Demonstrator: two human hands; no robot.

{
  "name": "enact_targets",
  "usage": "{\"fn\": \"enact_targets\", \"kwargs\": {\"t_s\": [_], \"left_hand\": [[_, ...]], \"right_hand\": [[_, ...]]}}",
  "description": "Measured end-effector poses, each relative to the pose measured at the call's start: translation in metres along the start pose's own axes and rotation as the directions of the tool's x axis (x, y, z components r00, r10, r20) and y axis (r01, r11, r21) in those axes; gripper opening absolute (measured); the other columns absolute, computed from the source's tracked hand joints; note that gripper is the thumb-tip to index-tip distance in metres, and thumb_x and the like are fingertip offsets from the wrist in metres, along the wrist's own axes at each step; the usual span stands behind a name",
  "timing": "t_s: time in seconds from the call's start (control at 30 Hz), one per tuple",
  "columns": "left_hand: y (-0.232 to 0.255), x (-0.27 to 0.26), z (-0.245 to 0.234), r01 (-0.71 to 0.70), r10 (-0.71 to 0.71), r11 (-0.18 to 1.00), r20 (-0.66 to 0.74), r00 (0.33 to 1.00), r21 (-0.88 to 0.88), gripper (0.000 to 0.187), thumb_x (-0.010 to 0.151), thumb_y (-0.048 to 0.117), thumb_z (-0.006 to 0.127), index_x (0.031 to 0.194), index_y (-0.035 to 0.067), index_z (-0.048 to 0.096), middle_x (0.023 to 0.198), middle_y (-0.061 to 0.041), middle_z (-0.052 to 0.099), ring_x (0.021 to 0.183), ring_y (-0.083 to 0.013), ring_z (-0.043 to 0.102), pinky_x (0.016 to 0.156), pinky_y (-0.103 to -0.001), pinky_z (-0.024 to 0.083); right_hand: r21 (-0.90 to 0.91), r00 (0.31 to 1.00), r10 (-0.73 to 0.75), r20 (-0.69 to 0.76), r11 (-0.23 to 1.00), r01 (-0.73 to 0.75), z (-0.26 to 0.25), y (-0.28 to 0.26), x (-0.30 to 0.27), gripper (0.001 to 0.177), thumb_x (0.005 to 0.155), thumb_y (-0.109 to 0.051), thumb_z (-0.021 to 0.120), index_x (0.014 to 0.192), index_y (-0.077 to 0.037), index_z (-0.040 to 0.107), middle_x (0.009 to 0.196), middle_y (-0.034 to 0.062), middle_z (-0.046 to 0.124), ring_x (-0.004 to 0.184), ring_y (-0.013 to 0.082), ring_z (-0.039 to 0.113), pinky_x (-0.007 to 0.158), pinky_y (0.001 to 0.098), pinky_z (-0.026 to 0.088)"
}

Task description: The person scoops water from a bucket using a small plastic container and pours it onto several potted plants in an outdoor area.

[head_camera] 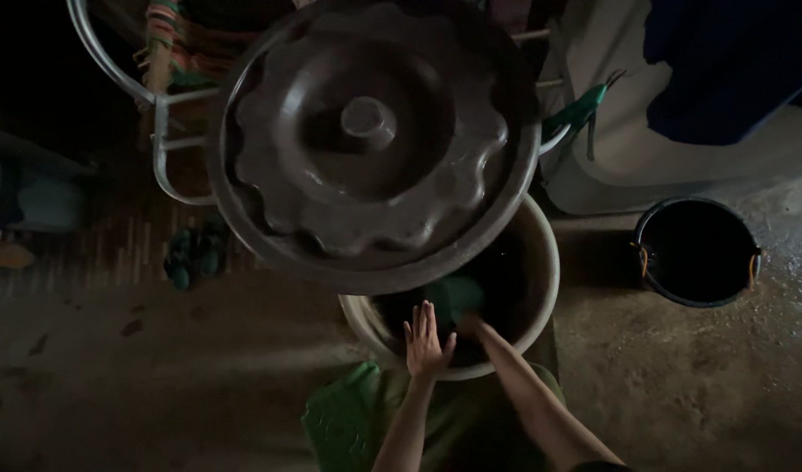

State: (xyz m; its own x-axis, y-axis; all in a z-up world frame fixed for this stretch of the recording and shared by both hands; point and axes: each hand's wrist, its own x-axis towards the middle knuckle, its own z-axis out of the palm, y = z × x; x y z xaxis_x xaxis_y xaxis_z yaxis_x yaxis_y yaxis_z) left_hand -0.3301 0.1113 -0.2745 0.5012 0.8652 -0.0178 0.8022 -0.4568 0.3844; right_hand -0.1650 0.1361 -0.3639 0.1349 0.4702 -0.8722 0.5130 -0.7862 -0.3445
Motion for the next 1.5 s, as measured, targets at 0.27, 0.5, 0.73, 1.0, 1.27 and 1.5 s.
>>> {"fn": "enact_targets", "kwargs": {"t_s": [0.27,0.5,0.73,1.0,1.27,1.5], "left_hand": [[0.011,0.002,-0.058,0.086,-0.077,0.991,0.087,0.993,-0.103,0.084,0.102,0.051,0.052,0.165,0.013,0.01,0.17,-0.01,0.014,0.156,-0.0335,0.017,0.12,-0.066,0.018],[0.052,-0.021,-0.141,-0.072,0.067,0.997,0.105,0.992,0.042,0.083,0.103,0.048,0.052,0.163,0.01,0.009,0.169,-0.011,0.013,0.154,-0.0332,0.018,0.118,-0.062,0.024],[0.121,-0.029,-0.196,-0.207,0.181,0.97,0.182,0.966,0.132,0.078,0.102,0.036,0.051,0.163,0.009,0.011,0.17,-0.01,0.013,0.155,-0.0312,0.02,0.12,-0.059,0.025],[0.206,-0.006,-0.188,-0.477,0.474,0.879,0.118,0.873,0.001,0.076,0.1,0.033,0.054,0.162,0.008,0.019,0.17,-0.009,0.018,0.154,-0.0307,0.024,0.12,-0.06,0.024],[0.319,0.036,-0.147,-0.652,0.663,0.748,0.116,0.74,-0.122,0.081,0.096,0.036,0.058,0.163,0.009,0.02,0.171,-0.009,0.019,0.156,-0.0307,0.019,0.122,-0.062,0.021],[0.422,0.08,-0.107,-0.631,0.611,0.775,0.31,0.728,-0.045,0.085,0.096,0.041,0.059,0.163,0.013,0.016,0.172,-0.004,0.013,0.158,-0.0258,0.014,0.119,-0.067,0.02]], "right_hand": [[0.407,0.986,-0.054,0.156,0.913,-0.014,-0.031,-0.01,-0.113,0.043,0.088,-0.041,0.084,0.09,-0.001,0.069,0.065,0.0094,0.059,0.047,0.0205,0.052,0.043,0.0359,0.037],[0.697,0.962,-0.168,0.214,0.716,-0.03,-0.058,-0.022,-0.224,0.024,0.083,-0.028,0.087,0.086,-0.008,0.074,0.059,0.0038,0.055,0.042,0.0138,0.046,0.04,0.0318,0.034],[0.264,0.639,-0.703,-0.312,0.582,0.769,-0.056,0.021,-0.301,0.023,0.084,-0.015,0.079,0.101,0.0,0.074,0.061,0.0076,0.061,0.047,0.0172,0.054,0.044,0.0346,0.044],[0.92,0.96,-0.145,-0.241,0.28,0.274,-0.067,0.086,-0.397,0.016,0.086,-0.017,0.076,0.082,-0.004,0.067,0.053,0.0055,0.056,0.04,0.0173,0.052,0.038,0.0328,0.039],[0.882,0.874,0.12,-0.47,0.09,0.462,-0.135,0.179,-0.409,0.025,0.088,-0.022,0.071,0.073,-0.007,0.058,0.054,0.0036,0.055,0.04,0.0168,0.053,0.034,0.0327,0.04],[0.716,0.715,0.075,-0.695,-0.011,0.698,-0.243,0.259,-0.401,0.019,0.084,-0.023,0.075,0.089,-0.007,0.068,0.066,0.0143,0.065,0.047,0.0257,0.064,0.038,0.039,0.048]]}}
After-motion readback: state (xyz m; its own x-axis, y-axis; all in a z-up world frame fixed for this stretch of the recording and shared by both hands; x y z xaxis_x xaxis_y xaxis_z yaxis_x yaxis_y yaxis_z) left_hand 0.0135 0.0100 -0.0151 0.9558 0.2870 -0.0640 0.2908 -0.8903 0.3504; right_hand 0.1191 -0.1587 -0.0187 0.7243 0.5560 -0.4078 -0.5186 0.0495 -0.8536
